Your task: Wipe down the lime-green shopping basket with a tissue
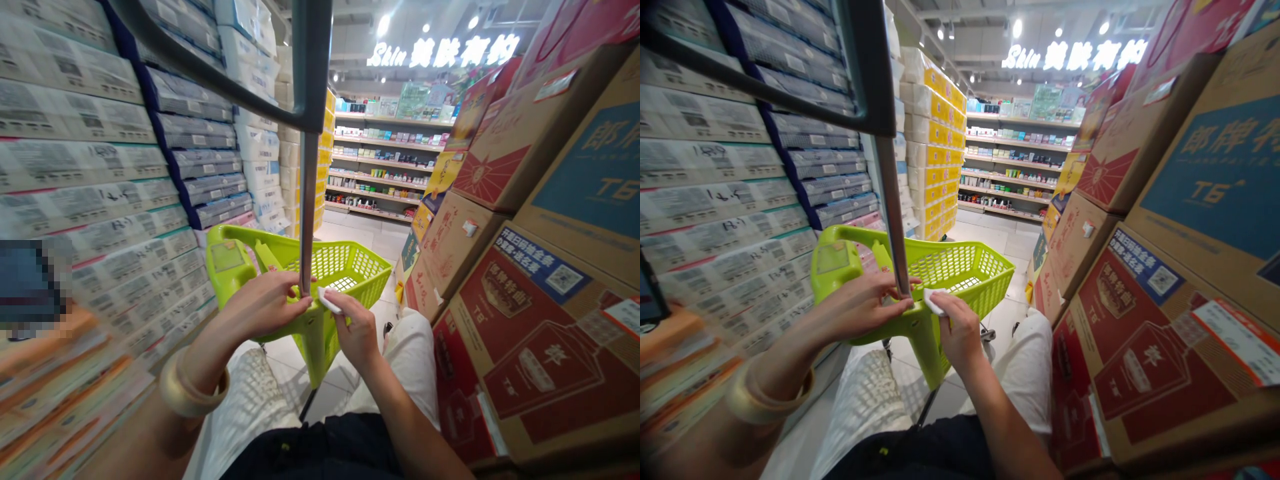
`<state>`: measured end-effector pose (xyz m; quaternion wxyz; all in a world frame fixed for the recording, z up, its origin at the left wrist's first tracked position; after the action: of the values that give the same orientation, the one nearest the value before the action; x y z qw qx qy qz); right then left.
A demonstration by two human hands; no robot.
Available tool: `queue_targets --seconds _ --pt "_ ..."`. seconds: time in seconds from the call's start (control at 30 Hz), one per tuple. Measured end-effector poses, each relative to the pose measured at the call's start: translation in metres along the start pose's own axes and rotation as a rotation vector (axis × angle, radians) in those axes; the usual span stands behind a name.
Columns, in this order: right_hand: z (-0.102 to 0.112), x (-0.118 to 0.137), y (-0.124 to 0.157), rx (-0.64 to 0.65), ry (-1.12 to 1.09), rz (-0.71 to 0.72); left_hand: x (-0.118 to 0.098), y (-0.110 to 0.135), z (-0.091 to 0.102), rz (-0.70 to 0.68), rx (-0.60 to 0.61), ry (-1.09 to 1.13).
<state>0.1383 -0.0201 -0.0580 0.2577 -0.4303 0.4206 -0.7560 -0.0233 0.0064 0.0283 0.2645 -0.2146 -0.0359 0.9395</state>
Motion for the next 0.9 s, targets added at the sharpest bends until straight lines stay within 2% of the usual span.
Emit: queue_targets --seconds 0.1,0.23,0.47,0.63,0.8,0.9 --pt "0.002 0.003 0.004 -0.062 0.033 -0.028 0.001 0.001 0.000 0.034 0.007 -0.017" --pt "-0.007 0.018 0.008 0.035 -0.039 0.046 -0.004 0.001 0.001 0.050 0.012 -0.072" --pt "-0.003 0.002 0.009 -0.003 0.070 -0.012 -0.006 0.001 0.001 0.065 0.028 -0.075" --pt "-0.009 0.013 0.005 0.070 -0.029 0.061 -0.005 0.001 0.002 0.060 0.011 -0.074" --pt "-0.005 0.007 0.007 -0.003 0.071 0.001 -0.005 0.002 0.001 0.050 0.008 -0.072" --pt "-0.006 0.014 0.010 0.009 0.044 0.041 -0.005 0.002 0.001 0.046 0.005 -0.065"
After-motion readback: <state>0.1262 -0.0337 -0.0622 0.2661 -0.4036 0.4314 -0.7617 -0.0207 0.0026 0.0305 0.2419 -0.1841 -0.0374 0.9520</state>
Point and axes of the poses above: each hand's wrist, its own y-axis away from the middle knuckle, its own z-axis out of the back of the hand, x = y × z, the point moved 5 cm from there along -y, towards the middle knuckle, and after that the axes turned 4 degrees about z, right-handed, at the moved point
